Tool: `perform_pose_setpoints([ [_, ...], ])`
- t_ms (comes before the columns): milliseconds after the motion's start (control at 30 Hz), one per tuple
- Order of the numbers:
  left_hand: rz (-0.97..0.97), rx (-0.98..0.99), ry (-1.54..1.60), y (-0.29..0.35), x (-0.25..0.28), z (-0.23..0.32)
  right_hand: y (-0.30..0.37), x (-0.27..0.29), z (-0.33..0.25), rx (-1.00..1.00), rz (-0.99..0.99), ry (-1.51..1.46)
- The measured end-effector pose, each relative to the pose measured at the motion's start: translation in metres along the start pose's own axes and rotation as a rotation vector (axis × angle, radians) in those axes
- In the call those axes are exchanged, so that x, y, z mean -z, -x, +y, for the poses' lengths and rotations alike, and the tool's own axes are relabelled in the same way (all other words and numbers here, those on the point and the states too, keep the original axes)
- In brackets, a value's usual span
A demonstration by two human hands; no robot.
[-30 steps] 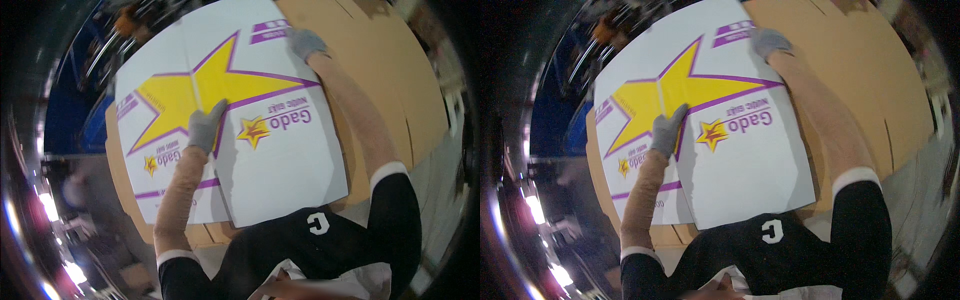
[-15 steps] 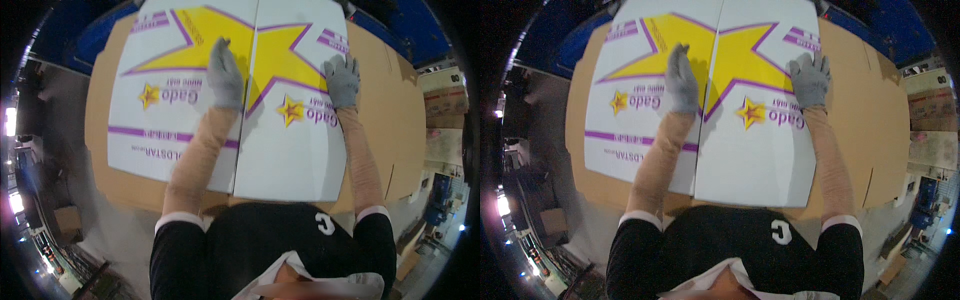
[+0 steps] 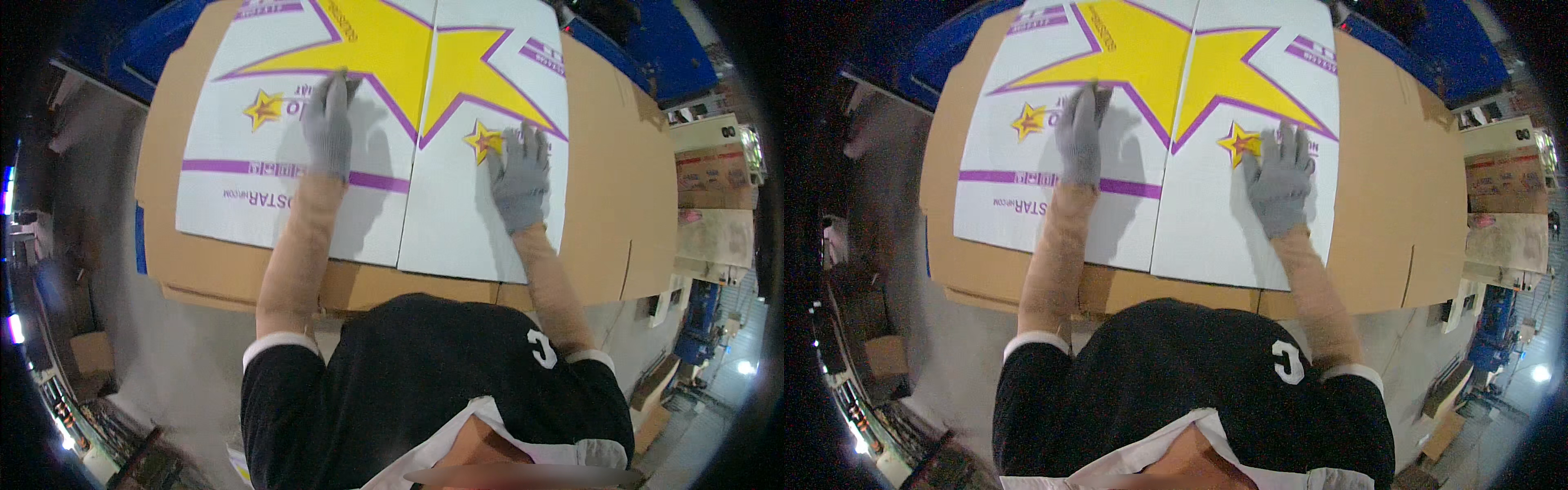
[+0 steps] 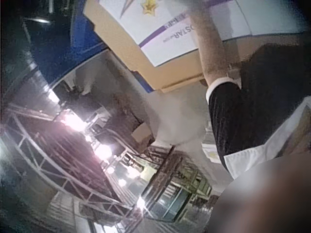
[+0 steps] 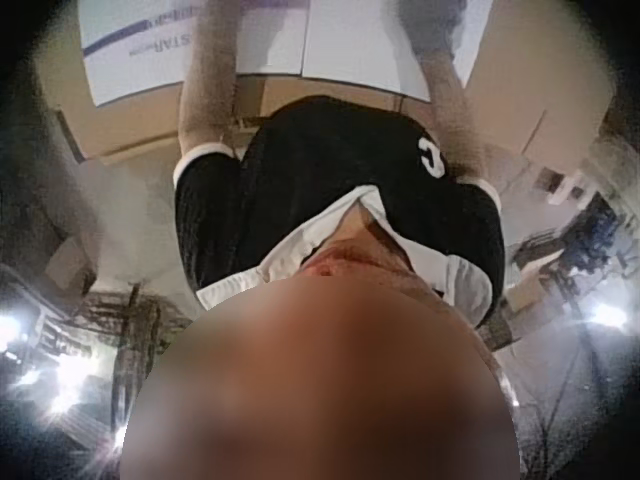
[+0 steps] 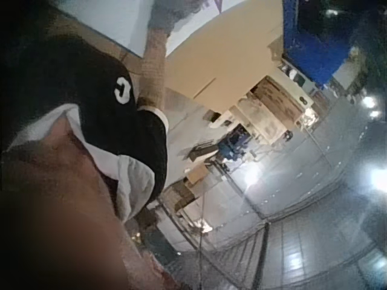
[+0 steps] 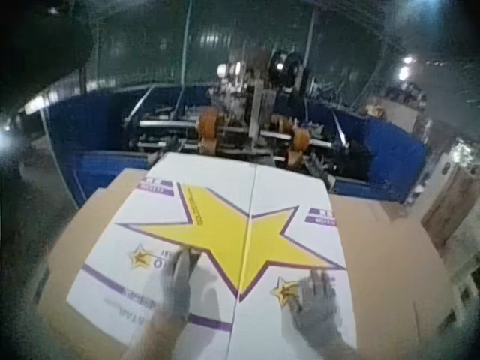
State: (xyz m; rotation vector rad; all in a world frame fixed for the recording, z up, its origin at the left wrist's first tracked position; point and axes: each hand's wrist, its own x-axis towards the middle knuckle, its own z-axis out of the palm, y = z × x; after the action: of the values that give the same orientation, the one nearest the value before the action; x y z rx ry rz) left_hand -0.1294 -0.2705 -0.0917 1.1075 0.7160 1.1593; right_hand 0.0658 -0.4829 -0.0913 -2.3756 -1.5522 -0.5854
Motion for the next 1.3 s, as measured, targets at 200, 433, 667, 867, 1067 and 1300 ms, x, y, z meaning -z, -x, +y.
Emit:
perform_pose_setpoints([
  [200,-0.259,-0.136,-0.638,0.074,0.042,0.033,0.053,0.039,-0.029,0.031,-0.131,-0.171],
  [433,-0.775,-0.541,-1.323,0.127,0.087,0.070,0.115,0.083,-0.024,0.281,-0.256,-0.253],
  [667,-0.927,-0.610,-1.484,0.102,0.121,0.081,0.119,0.078,0.015,0.263,-0.183,-0.117],
  [867,-0.941,-0.871,-1.375,0.097,0.131,0.062,0.123,0.073,-0.002,0.102,-0.156,-0.048],
  [1067,-0.859,-1.084,-1.318,0.108,0.138,0.052,0.137,0.054,-0.008,0.114,-0.096,-0.053],
  [1300,-0.770,-1.161,-1.323,0.104,0.142,0.040,0.136,0.046,-0.008,0.084,-0.087,-0.080],
])
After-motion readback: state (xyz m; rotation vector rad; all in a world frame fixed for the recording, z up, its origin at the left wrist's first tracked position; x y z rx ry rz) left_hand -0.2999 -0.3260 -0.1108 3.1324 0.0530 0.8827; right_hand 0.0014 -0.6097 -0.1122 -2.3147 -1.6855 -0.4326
